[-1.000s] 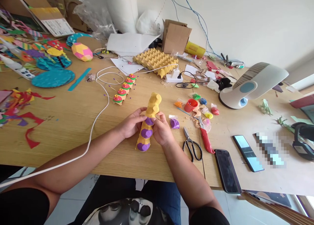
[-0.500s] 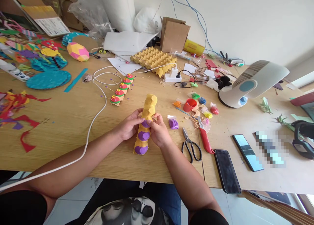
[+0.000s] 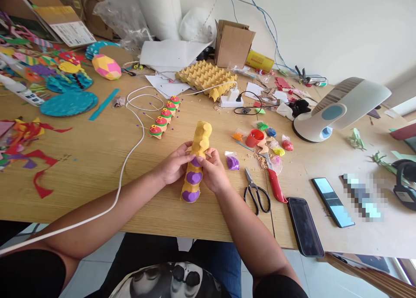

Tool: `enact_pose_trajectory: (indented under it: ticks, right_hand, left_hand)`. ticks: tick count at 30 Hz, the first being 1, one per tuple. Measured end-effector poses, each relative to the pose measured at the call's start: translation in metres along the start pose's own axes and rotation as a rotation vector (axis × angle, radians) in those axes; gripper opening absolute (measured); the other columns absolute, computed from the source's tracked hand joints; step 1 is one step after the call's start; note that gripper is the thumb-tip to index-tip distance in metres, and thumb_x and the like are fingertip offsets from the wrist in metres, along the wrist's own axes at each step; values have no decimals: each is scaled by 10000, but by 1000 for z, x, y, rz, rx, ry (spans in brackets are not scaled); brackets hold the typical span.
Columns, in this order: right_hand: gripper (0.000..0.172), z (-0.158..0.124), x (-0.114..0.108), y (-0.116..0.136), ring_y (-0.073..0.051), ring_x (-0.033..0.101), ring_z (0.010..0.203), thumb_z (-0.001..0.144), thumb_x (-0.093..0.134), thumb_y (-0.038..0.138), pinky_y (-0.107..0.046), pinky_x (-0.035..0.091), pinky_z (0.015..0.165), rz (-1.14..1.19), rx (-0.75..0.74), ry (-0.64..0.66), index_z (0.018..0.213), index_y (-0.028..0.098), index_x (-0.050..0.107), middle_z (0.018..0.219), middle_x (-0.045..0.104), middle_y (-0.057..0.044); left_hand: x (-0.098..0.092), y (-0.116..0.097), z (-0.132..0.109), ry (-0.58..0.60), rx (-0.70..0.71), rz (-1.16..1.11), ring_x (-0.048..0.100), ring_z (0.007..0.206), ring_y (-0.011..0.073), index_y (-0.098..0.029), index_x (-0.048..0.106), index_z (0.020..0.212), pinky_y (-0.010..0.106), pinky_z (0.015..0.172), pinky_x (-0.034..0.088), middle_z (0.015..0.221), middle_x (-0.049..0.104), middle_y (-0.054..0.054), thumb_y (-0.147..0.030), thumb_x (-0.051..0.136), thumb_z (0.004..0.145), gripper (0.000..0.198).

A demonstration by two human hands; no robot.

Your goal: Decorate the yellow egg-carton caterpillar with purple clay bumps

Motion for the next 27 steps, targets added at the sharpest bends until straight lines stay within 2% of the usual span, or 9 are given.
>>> enact_pose_trajectory:
  ticks: [6,10,17,23,27]
  right_hand:
    - [284,3,-4,-1,-136,621,757,820,745,250,-259,519,693,52,12,7,926,264,481,871,638,46]
    - [324,4,-5,-2,-125,615,736,788,767,185,-241,512,681,62,14,15,937,260,489,848,626,53]
    - [334,3,-2,-3,-126,612,730,799,778,187,-234,513,670,63,14,43,951,271,493,831,617,57]
    - [320,4,-7,-2,-132,603,722,788,781,190,-241,514,662,58,10,8,938,268,509,826,604,51]
    - [334,4,-6,-3,-125,607,716,782,788,189,-234,511,657,58,12,18,942,268,505,829,613,56]
  left_hand:
    - [1,1,3,14,-12,-75,678,768,152,-216,572,1219,258,687,502,940,725,20,-264,817,775,510]
    - [5,1,2,59,-5,-77,696,852,158,-212,582,1230,259,761,520,990,733,35,-211,814,773,512]
    - [4,-3,0,38,9,-50,682,773,150,-219,546,1242,260,711,516,925,721,23,-206,815,771,543]
    - [4,-2,1,35,10,-49,687,815,153,-214,558,1229,256,721,521,992,719,38,-295,796,808,490]
    - [5,-2,0,42,14,-37,683,809,148,-224,548,1240,250,724,516,950,712,22,-239,820,774,540]
Point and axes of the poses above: each hand's wrist, its own z-axis towards the middle knuckle, its own x-axis out of the palm, y = z × x, the point moved 10 cm from there along z, towards the middle knuckle
